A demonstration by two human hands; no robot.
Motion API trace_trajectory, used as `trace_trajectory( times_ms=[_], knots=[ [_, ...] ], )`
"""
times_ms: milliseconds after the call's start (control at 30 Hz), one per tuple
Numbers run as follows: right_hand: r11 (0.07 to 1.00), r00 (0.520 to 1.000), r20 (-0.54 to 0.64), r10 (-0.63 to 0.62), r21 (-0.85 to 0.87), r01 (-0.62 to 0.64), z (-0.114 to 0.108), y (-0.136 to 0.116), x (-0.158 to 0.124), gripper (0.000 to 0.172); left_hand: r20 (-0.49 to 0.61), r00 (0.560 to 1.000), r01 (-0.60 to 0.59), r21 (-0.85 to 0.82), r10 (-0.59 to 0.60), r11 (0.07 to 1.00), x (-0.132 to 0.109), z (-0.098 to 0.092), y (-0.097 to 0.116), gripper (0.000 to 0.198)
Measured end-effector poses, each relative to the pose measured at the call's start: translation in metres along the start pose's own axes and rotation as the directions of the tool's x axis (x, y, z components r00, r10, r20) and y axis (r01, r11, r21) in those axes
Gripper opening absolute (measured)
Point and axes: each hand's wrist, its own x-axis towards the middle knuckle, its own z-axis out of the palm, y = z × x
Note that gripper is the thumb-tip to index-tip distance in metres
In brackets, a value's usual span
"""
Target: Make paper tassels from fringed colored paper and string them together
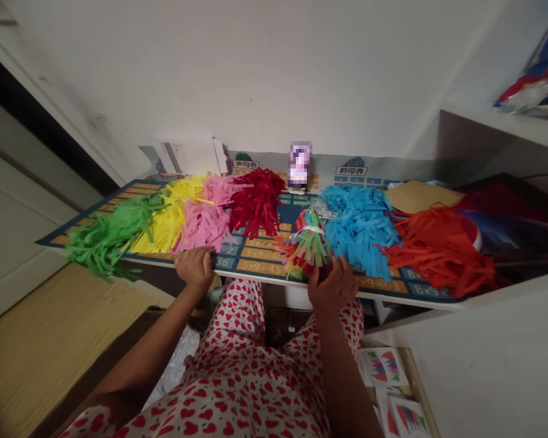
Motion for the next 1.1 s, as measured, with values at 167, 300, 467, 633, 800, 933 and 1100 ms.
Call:
trace_trajectory(
  times_ms=[167, 300, 467, 633, 800, 933, 1100],
  knots=[
    [1.0, 1.0, 0.016, 0.012, -0.003, -0.012, -0.0015, -0.0018, 0.001, 0.044, -0.027, 1.0, -0.016, 0.001, 0.016, 1.0, -0.0005, 0.0024, -0.0017, 0.03],
    [1.0, 1.0, 0.005, 0.011, -0.008, -0.011, -0.0018, -0.002, 0.0014, 0.044, -0.027, 1.0, -0.011, -0.007, 0.011, 1.0, -0.0015, 0.004, -0.0016, 0.029],
    [1.0, 1.0, -0.006, -0.008, -0.01, 0.008, -0.0009, -0.0011, 0.0018, 0.041, -0.05, 0.998, -0.026, -0.016, 0.025, 1.0, -0.0007, 0.003, -0.0001, 0.028],
    [1.0, 1.0, 0.009, -0.02, -0.02, 0.02, 0.0015, 0.0017, 0.0, 0.042, -0.063, 0.997, -0.041, -0.015, 0.04, 0.999, -0.0004, 0.0026, 0.0002, 0.028],
    [0.999, 0.999, 0.031, -0.008, -0.033, 0.009, 0.0012, 0.002, -0.0012, 0.042, -0.057, 0.998, -0.036, -0.021, 0.035, 0.999, -0.0014, 0.0033, 0.0, 0.027],
    [1.0, 0.999, 0.047, -0.019, -0.014, 0.019, -0.0014, -0.0003, 0.0002, 0.041, -0.06, 0.998, -0.034, -0.034, 0.032, 0.999, -0.0019, 0.0037, -0.0003, 0.025],
    [1.0, 1.0, 0.028, -0.006, -0.019, 0.007, 0.0, -0.0003, 0.0005, 0.042, -0.072, 0.997, -0.04, -0.046, 0.036, 0.998, -0.002, 0.0039, 0.0, 0.026]
  ],
)
